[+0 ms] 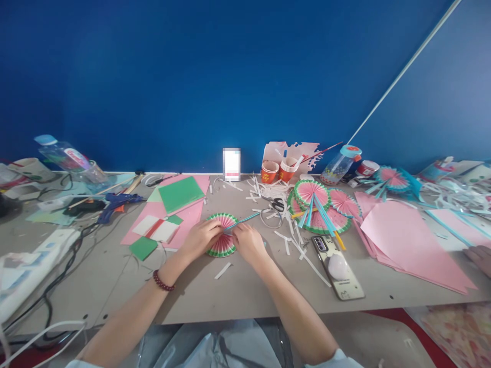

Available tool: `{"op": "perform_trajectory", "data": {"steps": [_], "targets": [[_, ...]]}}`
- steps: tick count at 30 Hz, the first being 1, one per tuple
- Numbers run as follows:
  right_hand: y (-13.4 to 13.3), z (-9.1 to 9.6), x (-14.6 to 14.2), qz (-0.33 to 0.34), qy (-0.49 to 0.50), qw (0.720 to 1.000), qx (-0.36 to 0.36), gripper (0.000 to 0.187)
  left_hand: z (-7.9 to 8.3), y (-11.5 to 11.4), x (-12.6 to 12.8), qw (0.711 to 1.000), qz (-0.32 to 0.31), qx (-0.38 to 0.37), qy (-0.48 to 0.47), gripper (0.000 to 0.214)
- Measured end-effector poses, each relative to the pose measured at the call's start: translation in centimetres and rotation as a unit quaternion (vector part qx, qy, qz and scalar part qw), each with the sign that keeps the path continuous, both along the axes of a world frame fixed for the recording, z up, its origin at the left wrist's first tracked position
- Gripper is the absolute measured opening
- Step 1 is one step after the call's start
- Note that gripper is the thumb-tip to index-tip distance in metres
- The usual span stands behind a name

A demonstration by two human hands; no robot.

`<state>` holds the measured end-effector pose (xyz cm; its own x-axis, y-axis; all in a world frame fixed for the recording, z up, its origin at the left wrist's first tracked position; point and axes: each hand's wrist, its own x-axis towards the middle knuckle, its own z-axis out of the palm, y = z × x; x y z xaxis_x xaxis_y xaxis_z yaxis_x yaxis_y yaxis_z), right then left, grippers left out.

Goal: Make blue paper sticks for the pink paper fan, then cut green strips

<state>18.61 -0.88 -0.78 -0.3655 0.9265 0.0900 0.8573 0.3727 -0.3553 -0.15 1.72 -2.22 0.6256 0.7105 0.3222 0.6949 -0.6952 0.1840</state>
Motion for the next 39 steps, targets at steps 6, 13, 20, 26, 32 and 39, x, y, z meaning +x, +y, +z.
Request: {"op": "perform_trajectory", "data": {"steps": [6,13,20,26,32,39], "targets": [[-0.1,0.0,-0.1,-0.002,0.003,1.0,-0.002,0.015,-0.2,0.0,0.5,0.997,0.038,-0.046,-0.054,0.013],[-0.1,0.2,-0.1,-0.002,0.002,1.0,-0.001,0.015,0.2,-0.1,0.0,0.99,0.011,-0.079,-0.114,0.016],[-0.1,0.2,-0.1,0.002,-0.001,1.0,-0.004,0.015,0.2,-0.2,0.1,0.995,0.005,-0.06,-0.076,0.02],[-0.1,0.3,-0.1,-0.004,-0.001,1.0,-0.006,0.014,-0.2,-0.1,0.4,0.988,0.011,-0.095,-0.122,0.017],[-0.1,0.3,-0.1,-0.002,0.001,1.0,-0.008,0.014,0.2,-0.3,0.3,0.979,0.003,-0.127,-0.158,0.018],[-0.2,0.4,-0.1,-0.002,-0.004,1.0,-0.014,0.016,0.8,-0.6,0.2,0.981,-0.004,-0.126,-0.148,0.018]]}}
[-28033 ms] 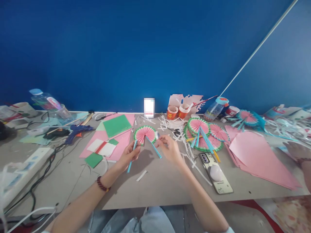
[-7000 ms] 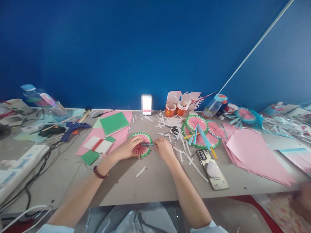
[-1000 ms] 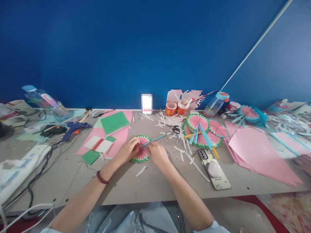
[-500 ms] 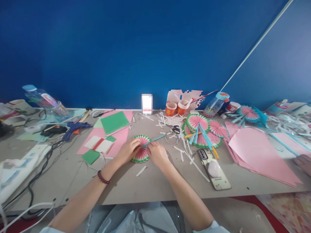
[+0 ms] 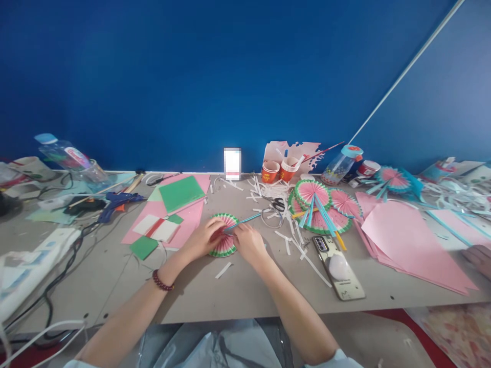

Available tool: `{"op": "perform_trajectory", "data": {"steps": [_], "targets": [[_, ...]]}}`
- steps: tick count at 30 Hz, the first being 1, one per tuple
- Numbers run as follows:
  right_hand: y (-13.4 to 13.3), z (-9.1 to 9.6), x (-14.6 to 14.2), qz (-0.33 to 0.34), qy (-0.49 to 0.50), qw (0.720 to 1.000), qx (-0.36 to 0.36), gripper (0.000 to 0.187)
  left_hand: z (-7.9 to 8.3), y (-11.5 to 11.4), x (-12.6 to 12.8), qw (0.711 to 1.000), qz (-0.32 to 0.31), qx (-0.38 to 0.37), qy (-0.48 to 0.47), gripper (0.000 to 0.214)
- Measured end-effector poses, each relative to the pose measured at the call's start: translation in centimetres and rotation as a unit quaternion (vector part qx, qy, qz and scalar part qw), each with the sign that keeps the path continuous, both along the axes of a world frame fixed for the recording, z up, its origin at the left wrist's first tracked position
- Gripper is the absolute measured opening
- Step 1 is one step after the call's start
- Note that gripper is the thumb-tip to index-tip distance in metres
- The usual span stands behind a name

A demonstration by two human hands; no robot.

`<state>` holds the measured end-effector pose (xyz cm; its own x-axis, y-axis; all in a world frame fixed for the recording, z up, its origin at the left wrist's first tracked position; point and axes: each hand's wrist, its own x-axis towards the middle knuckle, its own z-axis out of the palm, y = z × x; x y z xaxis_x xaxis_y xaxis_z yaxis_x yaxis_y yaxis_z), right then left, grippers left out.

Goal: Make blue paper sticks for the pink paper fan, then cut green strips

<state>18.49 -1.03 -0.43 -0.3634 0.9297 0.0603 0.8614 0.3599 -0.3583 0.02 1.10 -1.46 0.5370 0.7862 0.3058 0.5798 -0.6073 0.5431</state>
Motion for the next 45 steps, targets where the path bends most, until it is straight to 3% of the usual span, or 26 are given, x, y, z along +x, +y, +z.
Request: {"op": "perform_trajectory", "data": {"steps": [6,11,19,37,45], "targets": [[0.0,-0.2,0.0,0.001,0.003,1.0,0.005,0.015,-0.1,-0.1,0.1,0.998,0.052,0.022,-0.003,0.018],[0.1,-0.7,0.2,0.003,0.028,0.999,0.017,0.016,0.1,-0.3,0.1,0.996,0.084,-0.012,-0.034,0.013],[0.0,-0.5,-0.3,0.017,0.079,0.997,-0.006,0.029,0.0,-0.3,0.2,0.997,0.062,-0.02,-0.046,0.02],[0.2,-0.7,-0.8,0.001,0.126,0.992,-0.006,0.019,-0.1,-0.4,0.2,0.998,0.044,-0.021,-0.04,0.027],[0.1,-1.5,-1.0,0.029,0.147,0.989,0.014,0.011,-0.2,-0.4,0.2,0.998,0.049,-0.024,-0.038,0.029]]}}
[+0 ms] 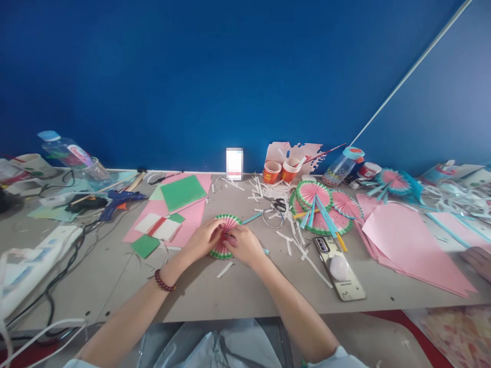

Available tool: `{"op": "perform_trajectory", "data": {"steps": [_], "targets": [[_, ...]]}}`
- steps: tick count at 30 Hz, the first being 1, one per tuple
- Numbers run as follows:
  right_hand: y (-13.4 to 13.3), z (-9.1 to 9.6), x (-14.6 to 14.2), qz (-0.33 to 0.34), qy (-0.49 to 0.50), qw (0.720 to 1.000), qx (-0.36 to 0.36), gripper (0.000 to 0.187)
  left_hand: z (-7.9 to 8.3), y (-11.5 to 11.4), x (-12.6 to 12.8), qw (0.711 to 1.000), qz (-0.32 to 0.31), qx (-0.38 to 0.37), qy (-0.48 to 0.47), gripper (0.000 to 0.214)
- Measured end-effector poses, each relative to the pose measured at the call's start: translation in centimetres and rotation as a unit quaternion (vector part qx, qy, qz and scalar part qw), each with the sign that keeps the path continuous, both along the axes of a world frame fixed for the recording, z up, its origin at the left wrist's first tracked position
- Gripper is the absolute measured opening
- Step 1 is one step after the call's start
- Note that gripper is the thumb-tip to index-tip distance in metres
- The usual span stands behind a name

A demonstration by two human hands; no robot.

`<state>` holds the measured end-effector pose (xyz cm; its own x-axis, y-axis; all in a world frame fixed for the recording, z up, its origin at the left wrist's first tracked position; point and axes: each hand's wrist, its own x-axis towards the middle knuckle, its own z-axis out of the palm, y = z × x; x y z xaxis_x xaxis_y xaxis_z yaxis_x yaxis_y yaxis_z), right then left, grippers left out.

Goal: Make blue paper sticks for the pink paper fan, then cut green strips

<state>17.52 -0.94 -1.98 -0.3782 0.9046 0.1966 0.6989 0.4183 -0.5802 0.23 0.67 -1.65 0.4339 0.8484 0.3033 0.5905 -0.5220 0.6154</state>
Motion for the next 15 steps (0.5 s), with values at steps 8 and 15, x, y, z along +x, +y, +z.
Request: {"op": "perform_trajectory", "data": {"steps": [8,15], "targets": [[0.16,-0.27,-0.02,0.009,0.022,1.0,-0.015,0.008,0.33,-0.1,-0.02,1.0,-0.005,-0.005,0.009,0.028],[-0.21,-0.09,-0.41,-0.013,0.009,1.0,-0.01,0.013,0.01,-0.15,-0.02,1.0,0.0,0.012,0.017,0.026]]}}
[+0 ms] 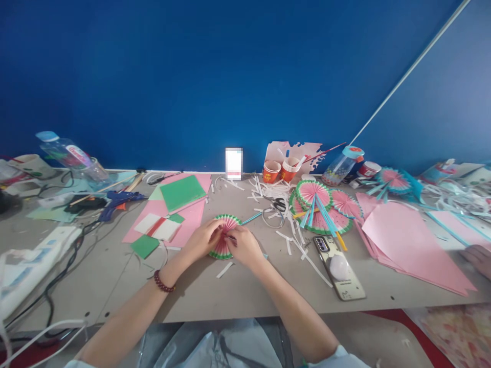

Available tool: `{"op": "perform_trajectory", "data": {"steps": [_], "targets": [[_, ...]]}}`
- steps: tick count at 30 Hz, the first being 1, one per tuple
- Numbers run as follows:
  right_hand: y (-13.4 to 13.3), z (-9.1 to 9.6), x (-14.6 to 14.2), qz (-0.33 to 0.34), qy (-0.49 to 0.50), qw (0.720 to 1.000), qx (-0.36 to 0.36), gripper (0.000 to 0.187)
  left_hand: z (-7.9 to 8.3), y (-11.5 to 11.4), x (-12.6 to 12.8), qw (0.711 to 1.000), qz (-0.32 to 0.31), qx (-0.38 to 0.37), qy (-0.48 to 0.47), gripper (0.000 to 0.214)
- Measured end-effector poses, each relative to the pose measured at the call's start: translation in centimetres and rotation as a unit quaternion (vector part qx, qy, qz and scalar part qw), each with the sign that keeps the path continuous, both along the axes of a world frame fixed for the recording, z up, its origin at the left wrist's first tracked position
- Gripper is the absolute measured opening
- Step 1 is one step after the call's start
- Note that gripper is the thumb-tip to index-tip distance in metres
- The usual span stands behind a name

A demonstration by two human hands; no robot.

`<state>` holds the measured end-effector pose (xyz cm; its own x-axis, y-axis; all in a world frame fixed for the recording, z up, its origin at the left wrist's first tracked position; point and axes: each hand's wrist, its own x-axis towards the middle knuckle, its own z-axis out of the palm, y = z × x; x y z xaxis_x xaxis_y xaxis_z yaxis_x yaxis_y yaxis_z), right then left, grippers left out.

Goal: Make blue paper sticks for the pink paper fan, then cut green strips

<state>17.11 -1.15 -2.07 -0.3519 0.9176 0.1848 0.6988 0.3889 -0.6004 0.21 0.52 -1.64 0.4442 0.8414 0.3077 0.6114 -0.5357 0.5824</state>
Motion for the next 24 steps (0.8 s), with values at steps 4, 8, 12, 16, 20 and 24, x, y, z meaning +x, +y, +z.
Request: {"op": "perform_trajectory", "data": {"steps": [4,8,12,16,20,24], "targets": [[-0.8,0.3,-0.8,-0.039,-0.048,0.998,0.008,0.031,-0.5,0.0,-0.2,1.0,0.013,0.021,0.0,0.028],[-1.3,0.7,-1.2,-0.052,-0.083,0.995,0.006,0.039,-0.7,0.1,-0.4,0.998,0.049,0.022,0.022,0.028],[-1.1,0.8,-0.9,-0.052,-0.09,0.995,0.004,0.033,-0.5,0.0,-0.3,0.998,0.055,0.027,0.02,0.024],[-0.8,0.7,-0.5,-0.052,-0.086,0.995,0.008,0.032,-0.4,-0.2,0.0,0.999,0.044,0.029,-0.002,0.023],[-0.7,0.6,-0.5,-0.049,-0.09,0.995,0.009,0.029,-0.4,-0.4,0.1,0.998,0.062,0.027,-0.005,0.021],[-0.7,0.6,-0.5,-0.036,-0.101,0.994,0.013,0.021,-0.2,-0.7,0.2,0.997,0.079,0.021,-0.008,0.019]]}}
